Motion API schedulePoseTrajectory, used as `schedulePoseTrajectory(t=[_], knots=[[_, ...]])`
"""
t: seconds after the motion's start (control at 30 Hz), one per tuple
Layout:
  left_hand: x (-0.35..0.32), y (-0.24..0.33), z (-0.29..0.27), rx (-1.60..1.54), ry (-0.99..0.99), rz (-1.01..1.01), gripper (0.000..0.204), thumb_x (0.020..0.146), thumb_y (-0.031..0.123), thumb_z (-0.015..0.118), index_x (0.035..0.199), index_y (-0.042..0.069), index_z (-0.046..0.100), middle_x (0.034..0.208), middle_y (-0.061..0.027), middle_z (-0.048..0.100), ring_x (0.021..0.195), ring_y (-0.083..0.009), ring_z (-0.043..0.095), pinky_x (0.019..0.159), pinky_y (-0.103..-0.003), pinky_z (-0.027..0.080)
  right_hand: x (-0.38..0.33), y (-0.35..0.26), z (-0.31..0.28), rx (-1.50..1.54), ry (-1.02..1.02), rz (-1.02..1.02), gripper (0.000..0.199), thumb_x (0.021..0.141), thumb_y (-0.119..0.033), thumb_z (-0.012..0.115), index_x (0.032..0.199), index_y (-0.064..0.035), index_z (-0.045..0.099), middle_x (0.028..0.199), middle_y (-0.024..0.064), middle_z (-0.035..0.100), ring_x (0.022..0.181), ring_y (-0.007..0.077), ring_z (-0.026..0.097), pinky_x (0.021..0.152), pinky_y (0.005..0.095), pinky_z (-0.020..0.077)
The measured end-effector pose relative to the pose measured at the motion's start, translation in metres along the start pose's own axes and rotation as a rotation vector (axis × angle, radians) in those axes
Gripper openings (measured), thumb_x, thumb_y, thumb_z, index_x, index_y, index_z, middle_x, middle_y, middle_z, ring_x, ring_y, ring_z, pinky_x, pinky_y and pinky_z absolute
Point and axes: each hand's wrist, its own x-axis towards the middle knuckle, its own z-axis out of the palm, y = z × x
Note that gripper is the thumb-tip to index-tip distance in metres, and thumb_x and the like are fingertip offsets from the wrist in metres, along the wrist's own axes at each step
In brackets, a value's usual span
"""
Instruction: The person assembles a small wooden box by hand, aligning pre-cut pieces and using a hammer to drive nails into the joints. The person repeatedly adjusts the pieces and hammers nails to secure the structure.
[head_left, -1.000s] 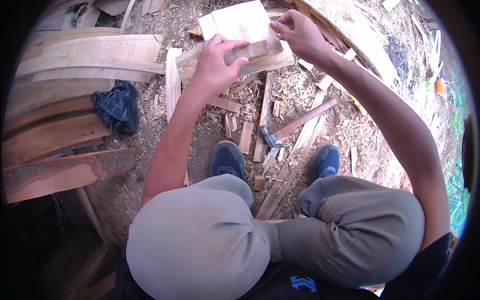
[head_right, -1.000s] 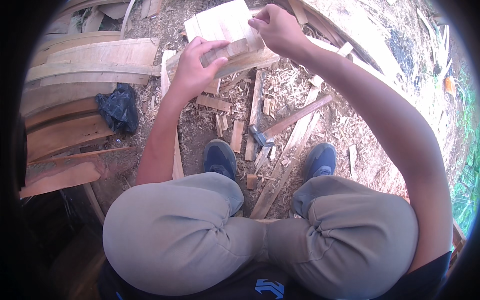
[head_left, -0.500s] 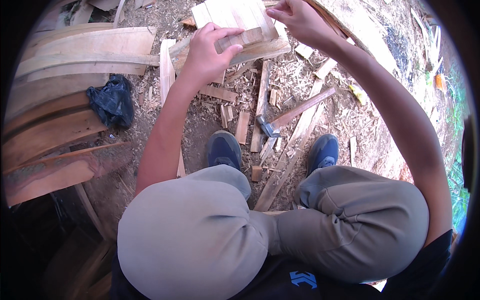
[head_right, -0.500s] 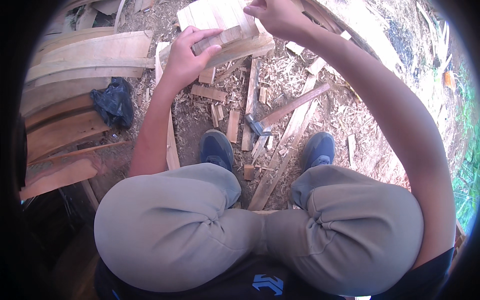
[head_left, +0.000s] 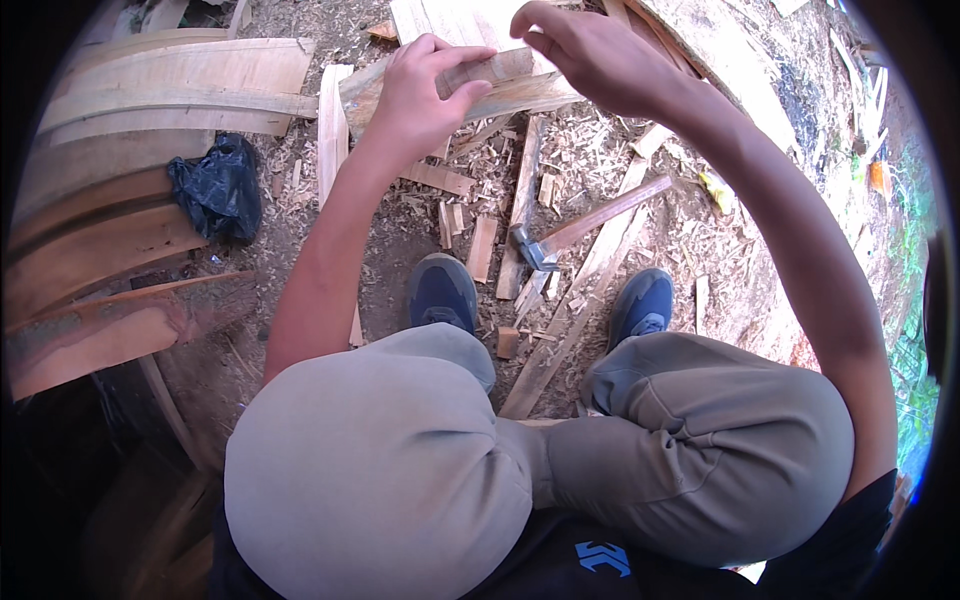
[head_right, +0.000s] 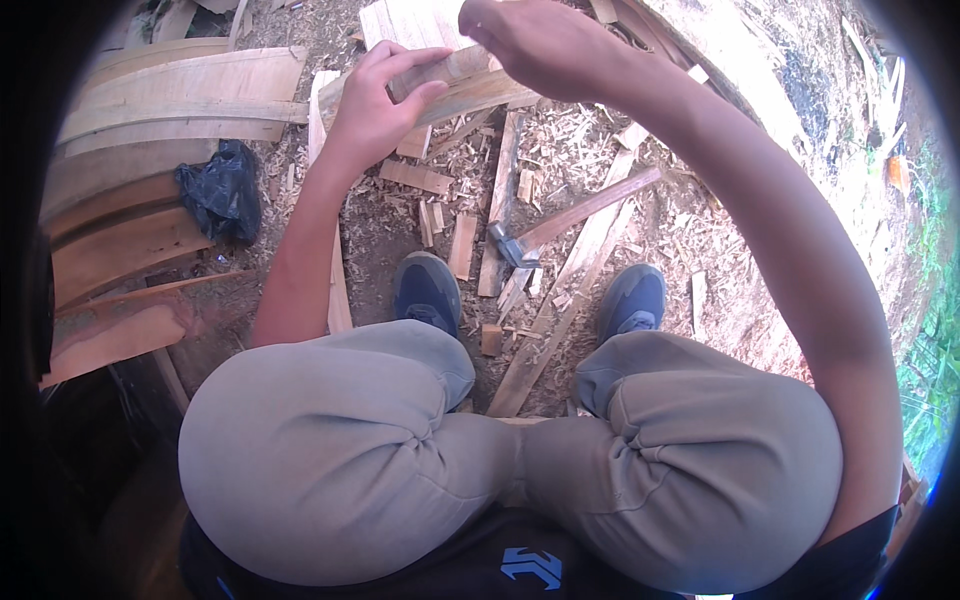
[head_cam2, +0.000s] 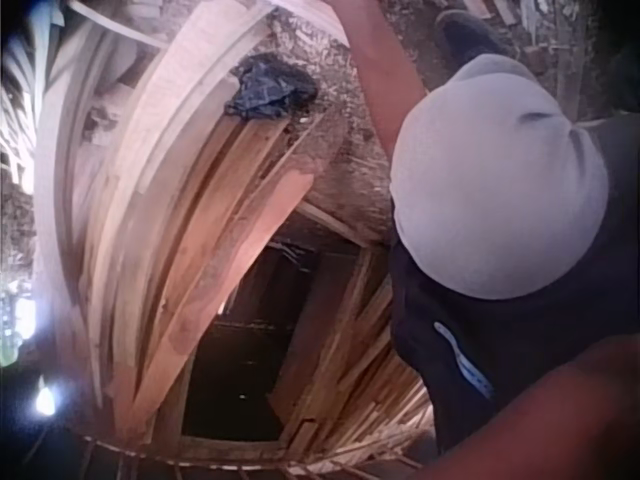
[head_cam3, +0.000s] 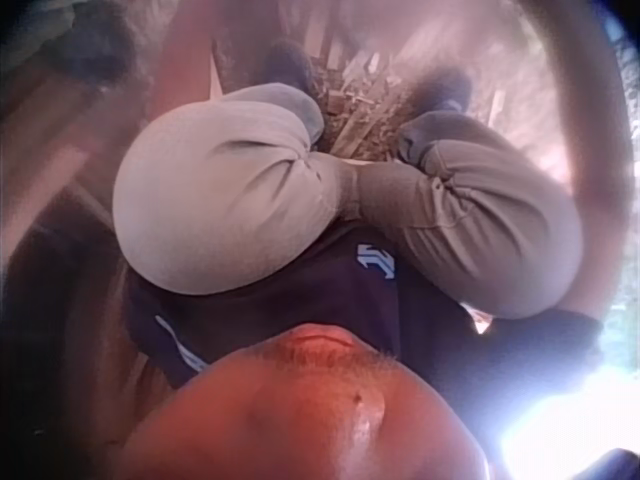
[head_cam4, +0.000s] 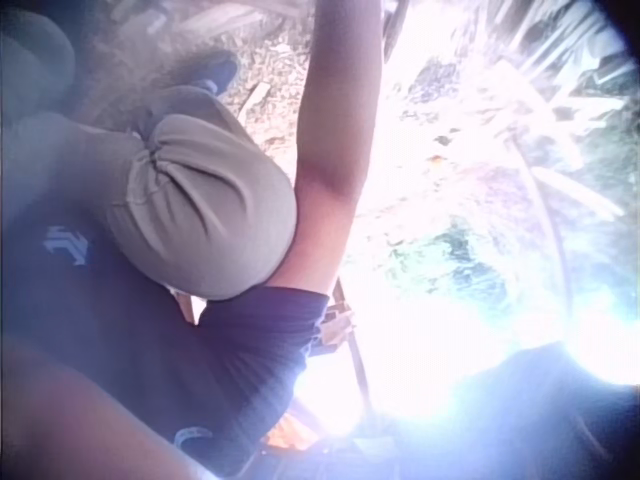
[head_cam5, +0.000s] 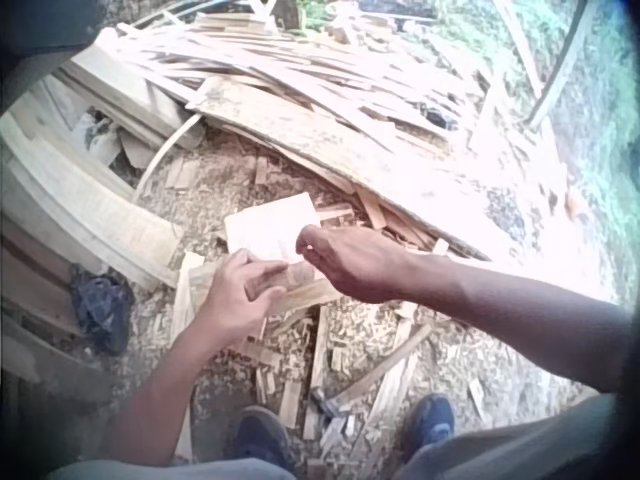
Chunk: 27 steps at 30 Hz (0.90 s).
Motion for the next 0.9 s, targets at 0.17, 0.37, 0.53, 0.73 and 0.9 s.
schedulePoseTrajectory(t=[0.17,0.37,0.53,0.73,0.9], knots=[[0.004,0.001,0.0,-0.008,-0.039,0.0,0.04,0.089,0.021,0.079,0.128,0.016,0.072,0.098,-0.0036,0.058,0.094,-0.0187,0.059,0.089,-0.035,0.049,0.004,0.038,0.037,-0.337,0.231,-0.327,0.038,0.098,-0.036,0.066,0.123,-0.0067,0.064,0.113,0.0116,0.072,0.104,0.0288,0.071,0.088,0.0428,0.058],[0.006,0.0,-0.007,0.036,-0.1,-0.003,0.054,0.079,0.021,0.084,0.131,0.015,0.069,0.114,-0.0068,0.064,0.109,-0.0226,0.063,0.1,-0.037,0.05,0.009,0.03,0.036,-0.303,0.055,-0.185,0.035,0.099,-0.031,0.065,0.126,-0.01,0.064,0.112,0.0101,0.073,0.101,0.029,0.072,0.088,0.0438,0.0579],[0.007,0.001,-0.003,0.076,-0.089,0.01,0.062,0.072,0.016,0.084,0.132,0.012,0.066,0.117,-0.0086,0.063,0.112,-0.026,0.063,0.102,-0.04,0.05,0.008,0.036,0.042,-0.319,0.123,-0.199,0.031,0.1,-0.03,0.064,0.125,-0.0118,0.065,0.107,0.0091,0.074,0.095,0.0278,0.074,0.084,0.0424,0.059],[0.006,-0.002,-0.002,0.12,-0.078,0.029,0.059,0.074,0.014,0.082,0.131,0.011,0.066,0.117,-0.0094,0.063,0.111,-0.0272,0.062,0.102,-0.04,0.05,0.007,0.037,0.044,-0.304,0.109,-0.171,0.031,0.101,-0.031,0.063,0.127,-0.0149,0.063,0.102,0.0085,0.075,0.09,0.0269,0.075,0.078,0.0429,0.0598],[0.006,-0.008,-0.001,0.103,-0.083,0.042,0.054,0.078,0.011,0.076,0.131,0.011,0.066,0.117,-0.0094,0.063,0.111,-0.0268,0.062,0.1,-0.04,0.051,0.004,0.028,0.04,-0.292,0.09,-0.137,0.032,0.101,-0.035,0.063,0.126,-0.0153,0.063,0.101,0.0099,0.075,0.09,0.0303,0.074,0.078,0.0451,0.0589]])
